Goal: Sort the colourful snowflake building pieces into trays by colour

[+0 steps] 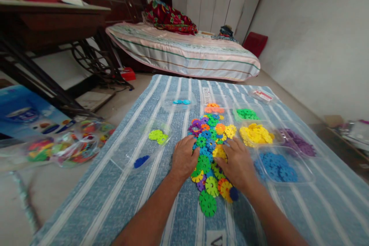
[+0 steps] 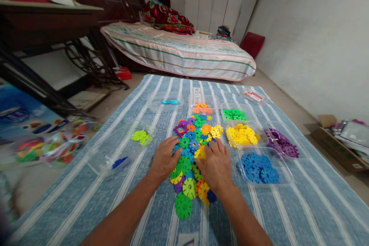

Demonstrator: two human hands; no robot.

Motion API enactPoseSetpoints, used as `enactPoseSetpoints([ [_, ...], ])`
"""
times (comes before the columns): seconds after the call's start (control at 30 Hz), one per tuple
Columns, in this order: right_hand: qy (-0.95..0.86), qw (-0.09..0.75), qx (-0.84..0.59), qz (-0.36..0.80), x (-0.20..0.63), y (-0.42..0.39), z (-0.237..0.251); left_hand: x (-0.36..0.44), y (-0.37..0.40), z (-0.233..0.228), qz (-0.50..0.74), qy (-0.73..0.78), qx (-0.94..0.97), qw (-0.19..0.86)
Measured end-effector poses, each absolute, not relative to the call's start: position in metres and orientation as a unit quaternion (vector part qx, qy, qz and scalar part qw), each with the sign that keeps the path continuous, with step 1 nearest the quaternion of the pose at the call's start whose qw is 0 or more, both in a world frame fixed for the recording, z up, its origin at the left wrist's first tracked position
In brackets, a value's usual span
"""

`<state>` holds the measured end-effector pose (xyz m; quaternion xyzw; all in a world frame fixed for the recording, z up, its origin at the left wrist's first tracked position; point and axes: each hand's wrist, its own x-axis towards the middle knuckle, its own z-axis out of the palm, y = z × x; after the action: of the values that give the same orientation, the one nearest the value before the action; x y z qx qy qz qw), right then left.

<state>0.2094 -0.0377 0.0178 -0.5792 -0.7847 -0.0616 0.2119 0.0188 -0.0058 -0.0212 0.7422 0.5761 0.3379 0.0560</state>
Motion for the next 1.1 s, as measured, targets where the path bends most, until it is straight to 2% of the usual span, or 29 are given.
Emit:
enactPoseSetpoints([
  [0.13, -0.787, 0.209, -0.579, -0.025, 0.212, -0.035, 0.013, 0.019, -0.006, -0.021, 0.333, 0.579, 0.741, 0.060],
  [0.33, -0.780, 0.289, -0.552, 0.049, 0.212, -0.037, 0.008, 0.019, -0.006, -0.021, 0.331, 0.577, 0.745, 0.050],
  [0.47, -0.741, 0.343, -0.563, 0.126, 0.214, -0.040, 0.025, 0.019, -0.005, -0.021, 0.332, 0.574, 0.747, 0.047],
  [0.53, -0.718, 0.373, -0.575, 0.117, 0.227, -0.035, 0.038, 0.019, -0.005, -0.021, 0.333, 0.574, 0.747, 0.048],
  [0.63, -0.681, 0.407, -0.609, 0.007, 0.264, -0.021, 0.057, 0.018, -0.005, -0.021, 0.337, 0.574, 0.745, 0.051],
  [0.73, -0.641, 0.375, -0.653, -0.149, 0.293, -0.009, 0.064, 0.019, -0.005, -0.020, 0.341, 0.572, 0.744, 0.053],
  [0.8, -0.651, 0.346, -0.648, -0.189, 0.295, -0.008, 0.060, 0.019, -0.005, -0.020, 0.341, 0.573, 0.743, 0.053],
  [0.93, -0.764, 0.285, -0.567, -0.119, 0.256, -0.022, 0.037, 0.018, -0.005, -0.021, 0.339, 0.574, 0.743, 0.054],
  [1.1, -0.795, 0.186, -0.575, -0.047, 0.212, -0.037, 0.023, 0.018, -0.005, -0.024, 0.345, 0.570, 0.743, 0.056],
])
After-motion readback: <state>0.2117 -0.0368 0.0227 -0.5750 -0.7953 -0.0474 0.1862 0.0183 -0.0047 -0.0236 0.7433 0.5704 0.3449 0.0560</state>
